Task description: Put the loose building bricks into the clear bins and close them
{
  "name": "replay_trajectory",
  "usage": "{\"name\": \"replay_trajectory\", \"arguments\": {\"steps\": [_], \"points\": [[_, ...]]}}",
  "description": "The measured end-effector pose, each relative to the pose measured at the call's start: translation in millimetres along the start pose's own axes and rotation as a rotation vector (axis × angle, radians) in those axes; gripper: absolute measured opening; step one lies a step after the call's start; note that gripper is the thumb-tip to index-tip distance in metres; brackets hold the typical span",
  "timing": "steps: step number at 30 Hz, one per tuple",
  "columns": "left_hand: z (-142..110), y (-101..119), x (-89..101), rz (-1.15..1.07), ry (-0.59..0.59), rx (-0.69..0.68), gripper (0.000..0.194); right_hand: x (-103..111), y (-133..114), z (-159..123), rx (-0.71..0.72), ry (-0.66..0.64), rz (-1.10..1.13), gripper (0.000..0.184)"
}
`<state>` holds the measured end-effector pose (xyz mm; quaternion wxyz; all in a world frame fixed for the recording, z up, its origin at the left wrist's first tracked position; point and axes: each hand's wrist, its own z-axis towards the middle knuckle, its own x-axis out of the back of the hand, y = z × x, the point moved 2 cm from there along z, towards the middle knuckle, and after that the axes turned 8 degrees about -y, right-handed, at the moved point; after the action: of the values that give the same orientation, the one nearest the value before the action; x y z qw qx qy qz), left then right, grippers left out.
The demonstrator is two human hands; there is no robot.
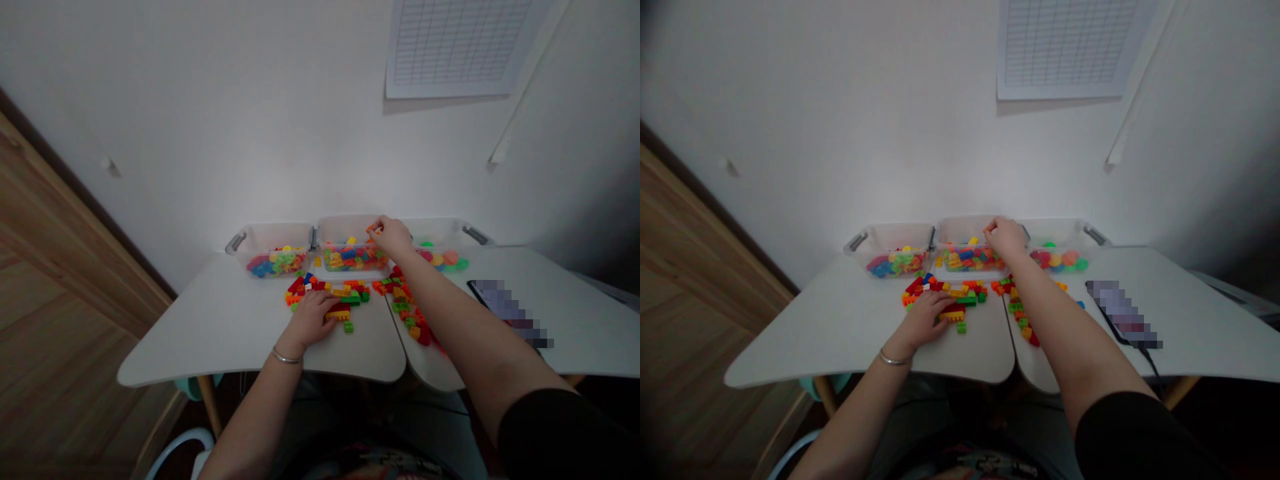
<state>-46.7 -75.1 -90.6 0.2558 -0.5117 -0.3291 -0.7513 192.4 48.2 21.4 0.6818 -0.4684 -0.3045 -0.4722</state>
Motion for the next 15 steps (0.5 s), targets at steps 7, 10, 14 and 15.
{"name": "replay_trajectory", "arguments": {"steps": [7, 10, 14, 15], "points": [[0, 1, 0.3, 0.019, -0.013, 0.005, 0.044, -11, 3, 12, -0.081, -0.179, -0.112, 0.023], [0, 3, 1.7, 0.009, -0.015, -0.004, 0.045, -12, 4, 13, -0.073, -0.196, -0.129, 0.026], [1, 4, 2.4, -0.006, -0.014, -0.035, 0.044, -12, 6, 11, -0.042, -0.193, -0.108, 0.027], [1, 4, 2.2, -0.005, -0.013, -0.037, 0.044, -12, 7, 8, -0.026, -0.180, -0.081, 0.026]]}}
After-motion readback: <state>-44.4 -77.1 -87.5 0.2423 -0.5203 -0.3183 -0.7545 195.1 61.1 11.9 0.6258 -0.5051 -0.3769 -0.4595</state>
